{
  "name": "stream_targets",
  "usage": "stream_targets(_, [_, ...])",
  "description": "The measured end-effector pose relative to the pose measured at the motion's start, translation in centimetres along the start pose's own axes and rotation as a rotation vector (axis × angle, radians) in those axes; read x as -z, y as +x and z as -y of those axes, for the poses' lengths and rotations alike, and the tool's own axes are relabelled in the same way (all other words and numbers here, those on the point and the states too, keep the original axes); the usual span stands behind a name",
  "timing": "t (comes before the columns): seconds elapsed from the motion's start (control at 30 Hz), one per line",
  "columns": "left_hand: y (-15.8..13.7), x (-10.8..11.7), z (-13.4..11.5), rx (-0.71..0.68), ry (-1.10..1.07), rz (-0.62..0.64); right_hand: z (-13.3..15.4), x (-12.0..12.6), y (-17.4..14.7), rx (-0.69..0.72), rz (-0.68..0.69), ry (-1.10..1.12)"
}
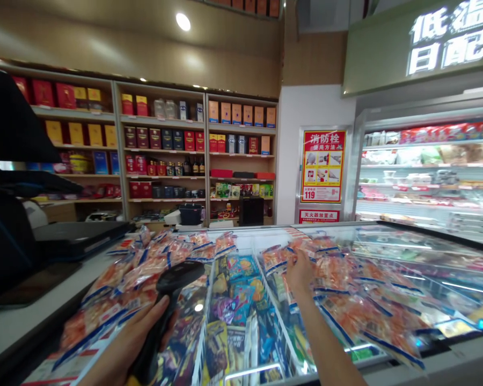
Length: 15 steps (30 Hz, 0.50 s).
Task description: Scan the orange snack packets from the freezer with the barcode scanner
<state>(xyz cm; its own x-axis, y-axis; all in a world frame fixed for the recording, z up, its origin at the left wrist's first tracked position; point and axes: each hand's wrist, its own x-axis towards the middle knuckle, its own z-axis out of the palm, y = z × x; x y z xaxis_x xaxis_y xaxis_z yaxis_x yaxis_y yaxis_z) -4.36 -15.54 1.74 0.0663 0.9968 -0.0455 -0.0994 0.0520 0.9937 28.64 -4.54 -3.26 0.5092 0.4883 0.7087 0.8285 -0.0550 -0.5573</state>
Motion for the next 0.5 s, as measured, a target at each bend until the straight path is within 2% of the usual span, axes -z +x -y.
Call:
stream_targets(0.17, [0.2, 0.6, 0.4, -0.008, -0.038, -0.024, 4.8, -4.4, -1.9, 0.04, 0.254, 0.1])
stream_targets(0.3, [0.9, 2.1, 0.8, -0.004, 0.001, -0.057, 7.1, -8.7, -3.1, -0.046, 0.396, 0.156])
stream_targets(0.5, [1.5, 3.9, 0.8, -0.005, 0.059, -0.146, 9.2, -13.3, -2.9, -0.184, 0.458, 0.274])
